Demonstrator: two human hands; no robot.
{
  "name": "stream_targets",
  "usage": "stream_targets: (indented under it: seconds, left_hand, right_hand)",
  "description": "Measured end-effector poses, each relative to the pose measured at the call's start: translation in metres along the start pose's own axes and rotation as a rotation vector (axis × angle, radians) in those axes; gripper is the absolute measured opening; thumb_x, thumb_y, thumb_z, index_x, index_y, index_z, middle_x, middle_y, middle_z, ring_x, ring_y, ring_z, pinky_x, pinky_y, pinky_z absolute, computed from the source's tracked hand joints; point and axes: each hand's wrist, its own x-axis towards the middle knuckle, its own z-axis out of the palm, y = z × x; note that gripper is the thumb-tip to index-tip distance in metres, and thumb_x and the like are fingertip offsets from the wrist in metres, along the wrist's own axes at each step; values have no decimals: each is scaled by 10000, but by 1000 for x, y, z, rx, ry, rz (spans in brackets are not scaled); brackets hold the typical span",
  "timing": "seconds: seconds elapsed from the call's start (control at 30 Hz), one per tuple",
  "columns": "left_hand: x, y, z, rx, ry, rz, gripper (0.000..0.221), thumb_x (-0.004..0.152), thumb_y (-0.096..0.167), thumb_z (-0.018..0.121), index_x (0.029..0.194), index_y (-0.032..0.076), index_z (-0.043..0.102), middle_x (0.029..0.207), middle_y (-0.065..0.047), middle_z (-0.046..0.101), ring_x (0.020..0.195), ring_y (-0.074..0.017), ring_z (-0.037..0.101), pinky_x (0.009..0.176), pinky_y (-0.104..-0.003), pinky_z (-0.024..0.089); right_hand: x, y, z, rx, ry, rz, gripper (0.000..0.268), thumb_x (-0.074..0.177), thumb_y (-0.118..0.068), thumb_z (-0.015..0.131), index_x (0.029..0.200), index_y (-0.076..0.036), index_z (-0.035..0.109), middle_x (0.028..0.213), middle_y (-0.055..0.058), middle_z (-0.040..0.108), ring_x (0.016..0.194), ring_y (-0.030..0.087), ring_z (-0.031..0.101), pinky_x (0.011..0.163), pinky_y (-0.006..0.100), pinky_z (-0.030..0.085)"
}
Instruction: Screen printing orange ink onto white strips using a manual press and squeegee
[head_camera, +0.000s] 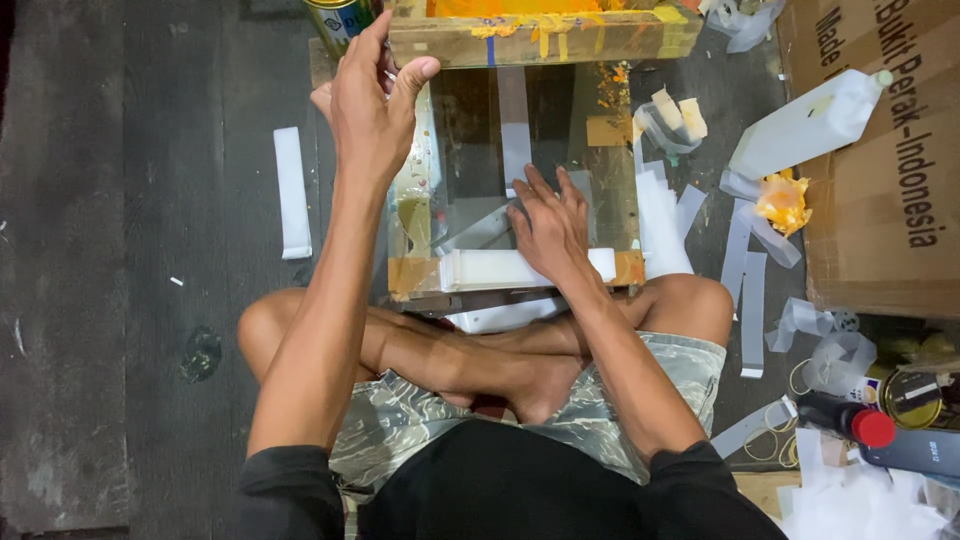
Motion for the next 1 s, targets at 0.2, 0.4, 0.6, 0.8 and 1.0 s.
stream_targets:
  seconds: [0.2, 0.4, 0.6, 0.8, 1.0]
  left_hand:
    - [0, 1, -1, 6, 6, 14, 593, 1078, 581, 572, 1508, 179, 500, 1010, 37, 539, 1053, -209, 622, 886, -398, 282]
    - [-2, 2, -1, 11, -7, -8, 599, 1072, 591, 566, 1512, 190, 508, 985, 53, 517, 1028, -178, 613, 854, -372, 241]
    - [-31, 3, 2, 6, -35, -38, 696, 1047, 641, 521, 1513, 125, 478, 1104, -15, 611, 1050, -234, 615, 935, -439, 303]
    - [-79, -8, 14, 62, -187, -158, 820, 955, 791, 332, 1478, 203, 561, 972, -8, 573, 924, -212, 537, 836, -406, 267]
    - [-118, -38, 44, 48, -208, -392, 648, 884, 394, 869, 1443, 211, 599, 1132, 13, 626, 1132, -323, 575, 984, -632, 301]
  right_hand:
    - [0, -1, 0, 28, -15, 19, 435, 1028, -315, 509, 1406, -125, 613, 1573, 89, 491, 1461, 475, 313, 1031, 599, 342]
    - [-4, -8, -19, 175, 313, -123, 276, 1040, -172, 565, 1271, -82, 687, 1436, 111, 624, 1343, 447, 478, 1041, 579, 425]
    - [-33, -11, -38, 218, 395, -118, 259, 1030, -114, 573, 1223, -58, 737, 1305, 80, 710, 1236, 361, 591, 1021, 459, 470]
    - [-63, 8, -38, 183, 396, -125, 247, 1034, -98, 594, 1227, -40, 738, 1283, 87, 722, 1248, 348, 597, 1008, 451, 488]
    - [-73, 26, -25, 188, 514, -108, 212, 983, -164, 683, 1165, -175, 791, 1215, 12, 764, 1204, 314, 656, 954, 410, 489]
